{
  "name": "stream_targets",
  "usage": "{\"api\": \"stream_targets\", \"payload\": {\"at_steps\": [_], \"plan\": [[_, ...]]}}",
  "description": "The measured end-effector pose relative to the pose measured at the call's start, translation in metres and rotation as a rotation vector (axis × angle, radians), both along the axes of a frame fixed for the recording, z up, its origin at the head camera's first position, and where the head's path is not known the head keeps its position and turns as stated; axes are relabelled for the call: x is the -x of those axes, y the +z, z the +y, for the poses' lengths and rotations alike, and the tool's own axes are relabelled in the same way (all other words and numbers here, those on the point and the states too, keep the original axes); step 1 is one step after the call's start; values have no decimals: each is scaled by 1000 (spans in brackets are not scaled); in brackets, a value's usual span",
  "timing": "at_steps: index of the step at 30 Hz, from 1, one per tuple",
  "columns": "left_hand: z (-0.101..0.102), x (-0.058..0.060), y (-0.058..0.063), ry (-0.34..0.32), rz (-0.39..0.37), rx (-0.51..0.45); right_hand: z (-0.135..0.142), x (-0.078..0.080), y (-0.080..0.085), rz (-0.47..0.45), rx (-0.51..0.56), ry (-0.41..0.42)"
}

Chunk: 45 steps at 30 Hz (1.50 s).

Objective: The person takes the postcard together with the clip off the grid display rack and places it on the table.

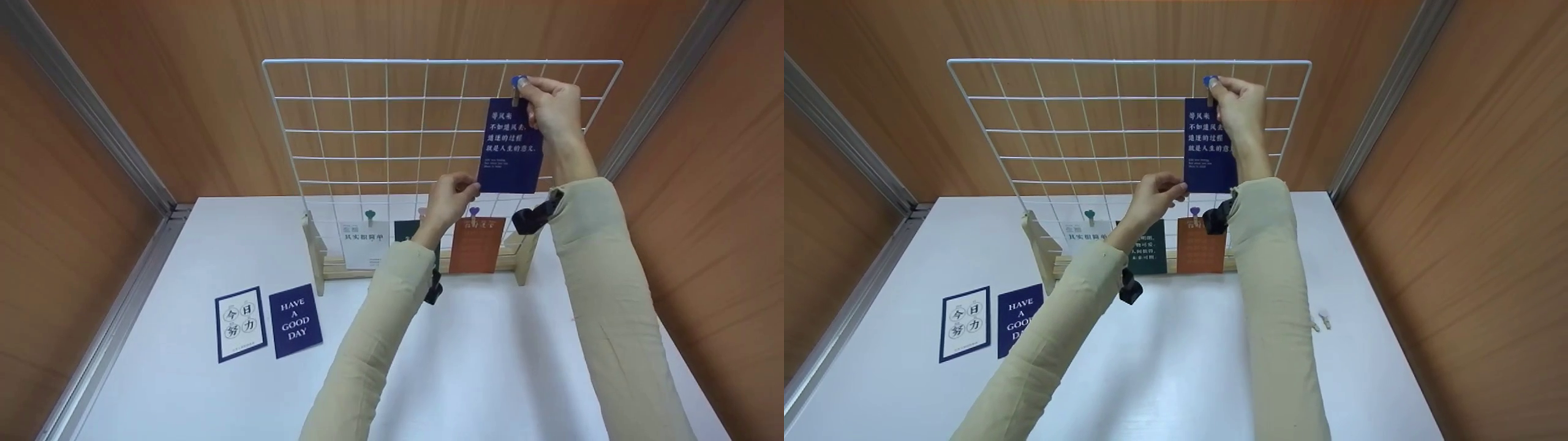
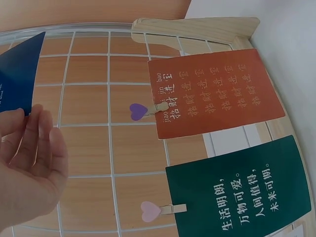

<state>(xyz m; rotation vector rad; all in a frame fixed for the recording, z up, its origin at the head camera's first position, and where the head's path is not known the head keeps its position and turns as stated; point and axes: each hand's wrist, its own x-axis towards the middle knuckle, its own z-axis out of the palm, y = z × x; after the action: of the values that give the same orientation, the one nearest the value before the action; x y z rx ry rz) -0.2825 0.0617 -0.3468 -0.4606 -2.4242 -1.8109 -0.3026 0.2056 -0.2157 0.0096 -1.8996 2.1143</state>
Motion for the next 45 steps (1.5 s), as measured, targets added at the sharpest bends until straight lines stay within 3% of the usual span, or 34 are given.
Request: {"api": "stream_targets", "payload": {"at_steps": [6, 17, 24, 29, 45], "plan": [[-1, -1, -2, 2, 5, 1, -2, 0, -1, 52, 29, -40], [-5, -3, -12, 14, 34, 12, -3, -1, 0, 161, 24, -27], [-11, -7, -23, 3, 85, 23, 3, -7, 1, 125, 73, -14], [-17, -9, -30, -17, 79, 26, 9, -10, -5, 114, 98, -15], [-30, -14, -34, -34, 40, 22, 17, -9, -26, 122, 93, -33]]}}
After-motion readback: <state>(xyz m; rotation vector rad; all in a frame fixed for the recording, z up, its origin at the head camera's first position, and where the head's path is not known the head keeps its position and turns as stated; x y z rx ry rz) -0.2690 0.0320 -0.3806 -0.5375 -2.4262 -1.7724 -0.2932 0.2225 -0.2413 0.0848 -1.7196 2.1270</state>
